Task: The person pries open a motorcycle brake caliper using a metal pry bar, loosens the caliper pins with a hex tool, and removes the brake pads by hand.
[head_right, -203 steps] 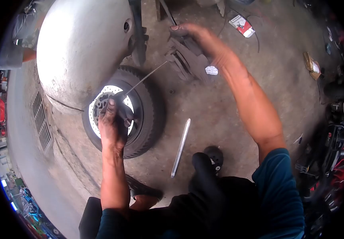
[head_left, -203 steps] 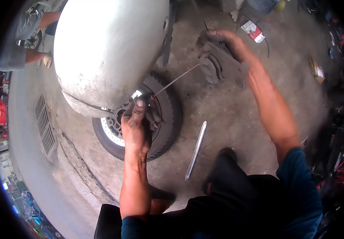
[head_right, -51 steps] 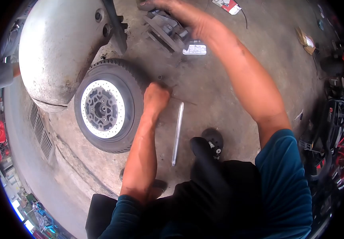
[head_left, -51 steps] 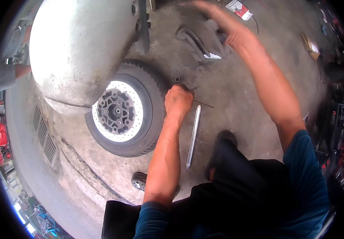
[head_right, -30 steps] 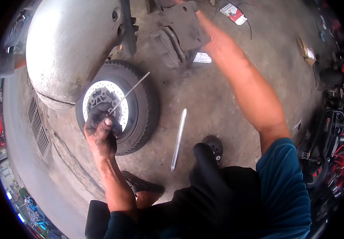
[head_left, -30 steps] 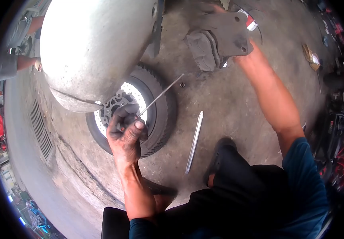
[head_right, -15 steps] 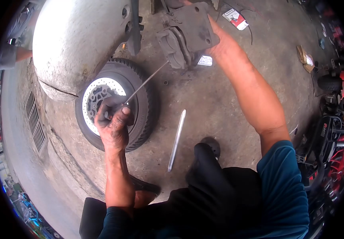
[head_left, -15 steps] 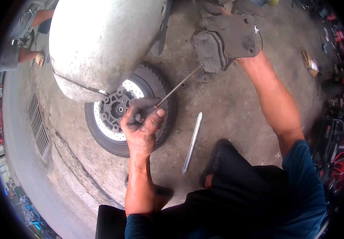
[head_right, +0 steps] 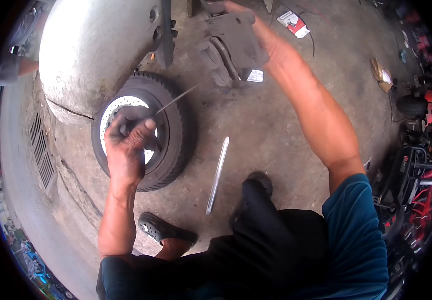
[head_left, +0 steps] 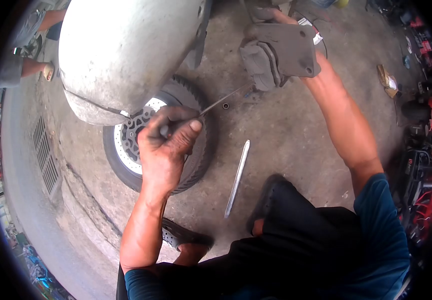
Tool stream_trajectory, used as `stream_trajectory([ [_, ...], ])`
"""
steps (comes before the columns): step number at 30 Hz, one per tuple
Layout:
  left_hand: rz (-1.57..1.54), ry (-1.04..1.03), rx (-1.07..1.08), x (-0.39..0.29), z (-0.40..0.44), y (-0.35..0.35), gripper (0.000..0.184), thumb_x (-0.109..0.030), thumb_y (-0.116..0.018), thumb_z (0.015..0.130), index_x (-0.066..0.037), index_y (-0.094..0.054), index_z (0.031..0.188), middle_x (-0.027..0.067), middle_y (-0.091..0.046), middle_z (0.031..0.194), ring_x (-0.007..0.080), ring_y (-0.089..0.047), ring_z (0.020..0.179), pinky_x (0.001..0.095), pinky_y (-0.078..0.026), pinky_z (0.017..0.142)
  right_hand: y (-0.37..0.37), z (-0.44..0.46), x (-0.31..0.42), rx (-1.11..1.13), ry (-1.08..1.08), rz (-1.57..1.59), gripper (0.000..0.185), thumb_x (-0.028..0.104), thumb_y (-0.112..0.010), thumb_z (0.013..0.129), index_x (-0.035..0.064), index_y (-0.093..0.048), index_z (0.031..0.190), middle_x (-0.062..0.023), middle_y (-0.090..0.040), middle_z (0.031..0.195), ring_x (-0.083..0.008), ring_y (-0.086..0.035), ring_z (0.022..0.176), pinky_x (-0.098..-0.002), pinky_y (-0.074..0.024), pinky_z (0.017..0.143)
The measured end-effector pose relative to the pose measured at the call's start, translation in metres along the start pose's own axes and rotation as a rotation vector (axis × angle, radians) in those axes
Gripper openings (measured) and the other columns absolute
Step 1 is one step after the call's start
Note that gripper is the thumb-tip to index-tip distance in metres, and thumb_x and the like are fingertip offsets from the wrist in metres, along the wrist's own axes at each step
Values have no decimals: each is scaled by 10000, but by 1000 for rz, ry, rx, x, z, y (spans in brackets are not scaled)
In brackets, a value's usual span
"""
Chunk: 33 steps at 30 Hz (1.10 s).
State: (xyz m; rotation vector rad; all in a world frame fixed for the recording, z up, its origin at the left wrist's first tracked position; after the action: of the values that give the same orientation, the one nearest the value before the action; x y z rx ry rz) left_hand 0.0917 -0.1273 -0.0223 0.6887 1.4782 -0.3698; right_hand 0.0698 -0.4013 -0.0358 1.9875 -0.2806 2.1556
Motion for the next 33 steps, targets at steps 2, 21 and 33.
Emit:
stream_trajectory([
  [2, 0, -24, -24, 8, 2, 2, 173, -30, -731, 779, -11, -658, 934, 84, -677, 844, 151, -647, 749, 253, -498, 665, 6, 3, -7, -93, -53, -130, 334, 95, -527, 934, 0, -496, 1253, -55, -639, 959, -135, -634, 821, -247, -531, 726],
  [21, -323, 487, -412, 72, 5, -4, 173, -139, -612, 872, -74, -569, 718, -38, -449, 565, 62, -367, 417, 236, -264, 391, -23, 5, -39, 4, -336, 402, 319, 325, -551, 898, 47, -621, 1038, -69, -632, 953, -155, -619, 799, -275, -520, 727],
  [33, -626, 885, -57, 116, 9, -35, 272, -345, -522, 939, -136, -494, 767, -50, -349, 539, 102, -303, 402, 253, -214, 383, -27, 6, -10, -72, -284, -17, 399, 374, -523, 893, 66, -612, 1130, -75, -624, 1053, -173, -581, 1000, -323, -461, 869],
])
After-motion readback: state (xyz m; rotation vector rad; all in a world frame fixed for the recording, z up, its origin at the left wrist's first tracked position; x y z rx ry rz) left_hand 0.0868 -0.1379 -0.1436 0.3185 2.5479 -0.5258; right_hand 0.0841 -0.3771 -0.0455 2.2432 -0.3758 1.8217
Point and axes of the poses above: each hand's wrist, its own z-axis towards the middle knuckle, its own y-axis out of the back of the hand, x = y × z, the point moved 9 cm from there along z, towards the middle knuckle
